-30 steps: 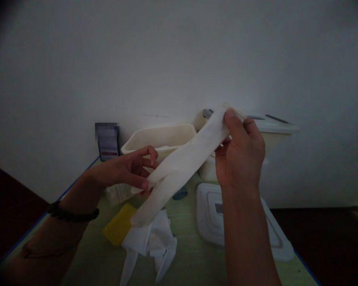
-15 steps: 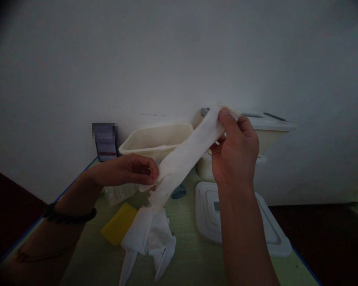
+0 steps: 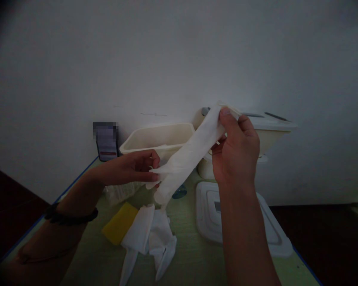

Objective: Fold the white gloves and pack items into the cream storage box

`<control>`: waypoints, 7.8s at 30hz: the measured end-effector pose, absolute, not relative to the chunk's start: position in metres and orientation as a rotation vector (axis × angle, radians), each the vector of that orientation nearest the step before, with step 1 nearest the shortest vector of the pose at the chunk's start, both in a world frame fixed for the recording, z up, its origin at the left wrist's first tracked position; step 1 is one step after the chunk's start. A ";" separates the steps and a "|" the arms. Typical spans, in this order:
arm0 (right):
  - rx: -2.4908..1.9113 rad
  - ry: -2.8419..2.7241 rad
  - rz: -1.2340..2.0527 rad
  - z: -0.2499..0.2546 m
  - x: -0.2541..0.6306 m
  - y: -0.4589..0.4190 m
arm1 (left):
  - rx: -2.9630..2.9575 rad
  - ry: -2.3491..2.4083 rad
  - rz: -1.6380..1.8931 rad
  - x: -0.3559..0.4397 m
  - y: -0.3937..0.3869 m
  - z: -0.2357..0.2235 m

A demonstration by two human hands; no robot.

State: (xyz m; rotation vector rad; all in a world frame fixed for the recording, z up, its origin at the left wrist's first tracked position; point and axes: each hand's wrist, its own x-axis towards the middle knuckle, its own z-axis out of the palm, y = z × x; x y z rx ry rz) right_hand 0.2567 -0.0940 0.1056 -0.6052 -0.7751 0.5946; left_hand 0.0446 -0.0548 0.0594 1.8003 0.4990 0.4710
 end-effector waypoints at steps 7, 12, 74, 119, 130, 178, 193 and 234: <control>-0.582 -0.741 0.623 0.107 0.257 -0.095 | 1.963 0.538 0.580 0.044 -0.050 0.057; -0.575 -0.690 0.597 0.108 0.262 -0.096 | 2.366 0.602 0.727 0.048 -0.054 0.063; -0.523 -0.785 0.748 0.107 0.238 -0.099 | 1.962 0.589 0.574 0.058 -0.056 0.060; -0.555 -0.699 0.636 0.092 0.274 -0.077 | 1.160 0.189 0.358 0.074 -0.065 0.037; -0.854 -0.927 0.807 0.096 0.266 -0.084 | 0.945 0.394 0.586 0.052 -0.104 0.000; -1.042 -1.176 0.847 0.080 0.256 -0.077 | 0.663 0.317 0.528 0.044 -0.120 -0.042; -1.045 -1.073 0.766 0.078 0.265 -0.072 | 0.725 0.329 0.474 0.040 -0.119 -0.047; -0.932 -1.336 0.835 0.080 0.243 -0.083 | 0.528 0.261 0.446 0.042 -0.117 -0.042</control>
